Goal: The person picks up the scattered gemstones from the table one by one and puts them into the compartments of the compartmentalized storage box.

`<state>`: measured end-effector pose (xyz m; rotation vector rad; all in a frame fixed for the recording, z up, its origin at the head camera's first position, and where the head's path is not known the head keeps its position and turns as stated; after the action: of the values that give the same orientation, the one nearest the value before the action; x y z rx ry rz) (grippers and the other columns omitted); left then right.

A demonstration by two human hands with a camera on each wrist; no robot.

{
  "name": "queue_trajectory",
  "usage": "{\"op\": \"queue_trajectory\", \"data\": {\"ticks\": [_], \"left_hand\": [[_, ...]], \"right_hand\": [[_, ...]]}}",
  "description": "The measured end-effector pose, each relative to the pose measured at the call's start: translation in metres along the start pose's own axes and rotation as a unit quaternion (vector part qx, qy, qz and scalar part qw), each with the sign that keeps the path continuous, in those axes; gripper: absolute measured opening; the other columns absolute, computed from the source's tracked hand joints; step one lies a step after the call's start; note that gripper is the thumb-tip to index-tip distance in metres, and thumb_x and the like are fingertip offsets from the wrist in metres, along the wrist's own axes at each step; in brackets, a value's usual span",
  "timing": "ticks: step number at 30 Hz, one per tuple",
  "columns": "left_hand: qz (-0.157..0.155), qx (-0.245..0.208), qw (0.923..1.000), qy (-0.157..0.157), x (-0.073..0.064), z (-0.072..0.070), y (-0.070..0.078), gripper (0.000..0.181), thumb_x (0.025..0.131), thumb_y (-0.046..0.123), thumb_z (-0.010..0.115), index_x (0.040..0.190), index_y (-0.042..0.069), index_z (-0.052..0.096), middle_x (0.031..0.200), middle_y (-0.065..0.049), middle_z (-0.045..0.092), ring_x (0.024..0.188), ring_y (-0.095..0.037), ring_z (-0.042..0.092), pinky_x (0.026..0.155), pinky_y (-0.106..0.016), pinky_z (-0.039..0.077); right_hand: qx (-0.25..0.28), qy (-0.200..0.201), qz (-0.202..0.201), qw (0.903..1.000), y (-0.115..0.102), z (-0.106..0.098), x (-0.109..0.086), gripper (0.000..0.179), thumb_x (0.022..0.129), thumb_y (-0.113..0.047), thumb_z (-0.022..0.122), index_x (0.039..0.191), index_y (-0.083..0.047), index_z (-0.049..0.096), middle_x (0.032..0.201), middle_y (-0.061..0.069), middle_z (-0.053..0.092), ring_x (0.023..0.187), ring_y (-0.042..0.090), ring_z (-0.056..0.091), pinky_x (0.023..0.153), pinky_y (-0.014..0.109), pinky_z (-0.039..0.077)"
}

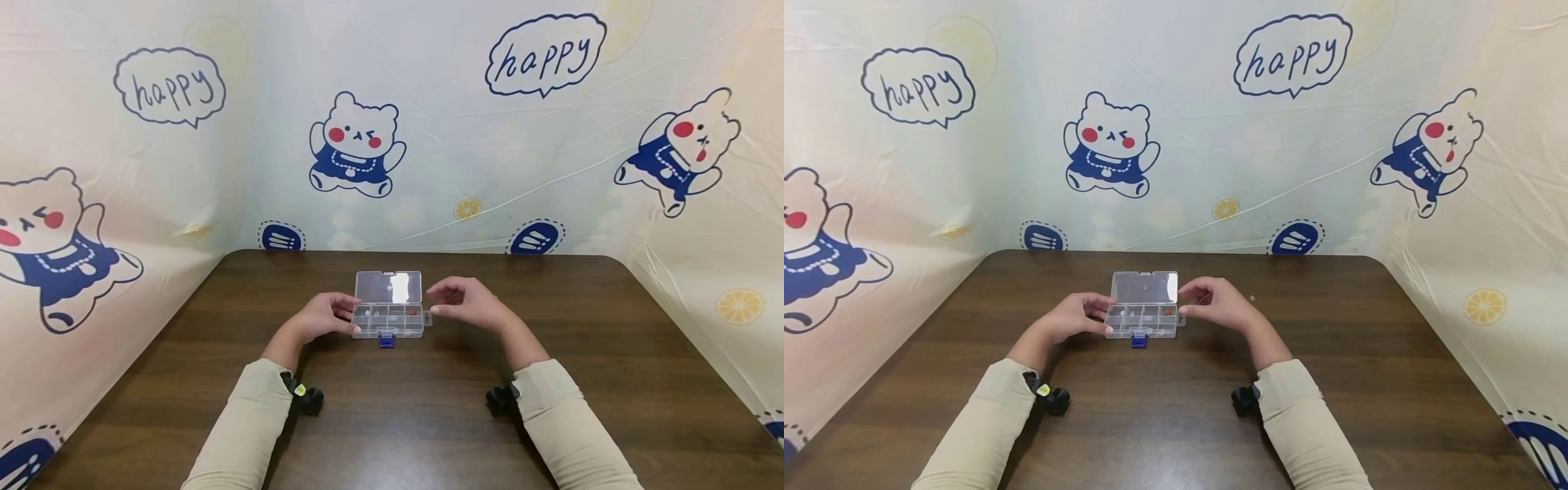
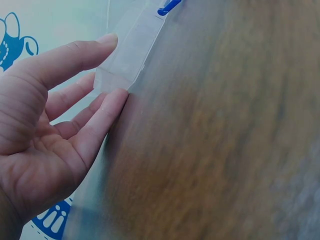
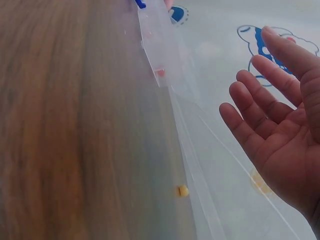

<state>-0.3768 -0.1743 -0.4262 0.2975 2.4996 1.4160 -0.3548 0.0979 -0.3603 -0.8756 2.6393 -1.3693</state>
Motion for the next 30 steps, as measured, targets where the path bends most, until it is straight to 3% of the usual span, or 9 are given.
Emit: {"op": "queue_trajectory", "data": {"ticks": [19, 30], "left_hand": [[0.004, 0.001, 1.0000, -0.002, 0.001, -0.001, 0.000, 0.063, 0.071, 0.013, 0.088, 0.128, 0.006, 0.061, 0.116, -0.014, 0.061, 0.103, -0.026, 0.058, 0.089, -0.036, 0.051], [-0.003, 0.004, 1.0000, -0.003, 0.000, 0.000, 0.000, 0.064, 0.072, 0.013, 0.088, 0.129, 0.007, 0.060, 0.117, -0.013, 0.060, 0.103, -0.026, 0.058, 0.091, -0.037, 0.051]], "right_hand": [[0.012, 0.054, 0.020, 0.9982, 0.028, -0.040, -0.009, 0.035, 0.087, -0.017, 0.076, 0.118, -0.003, 0.066, 0.115, 0.020, 0.065, 0.096, 0.026, 0.062, 0.087, 0.043, 0.051], [0.011, 0.074, 0.041, 0.9964, 0.039, -0.056, -0.018, 0.036, 0.086, -0.016, 0.076, 0.118, -0.003, 0.066, 0.116, 0.020, 0.065, 0.098, 0.025, 0.062, 0.083, 0.037, 0.052]]}}
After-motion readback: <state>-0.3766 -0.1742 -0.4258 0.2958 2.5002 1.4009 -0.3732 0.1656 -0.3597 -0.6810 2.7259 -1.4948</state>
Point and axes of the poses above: each hand's wrist, its own x-axis towards the middle knuckle, its own z-axis out of the palm, y = z × x, the point moved 9 cm from there along x, towards the middle knuckle
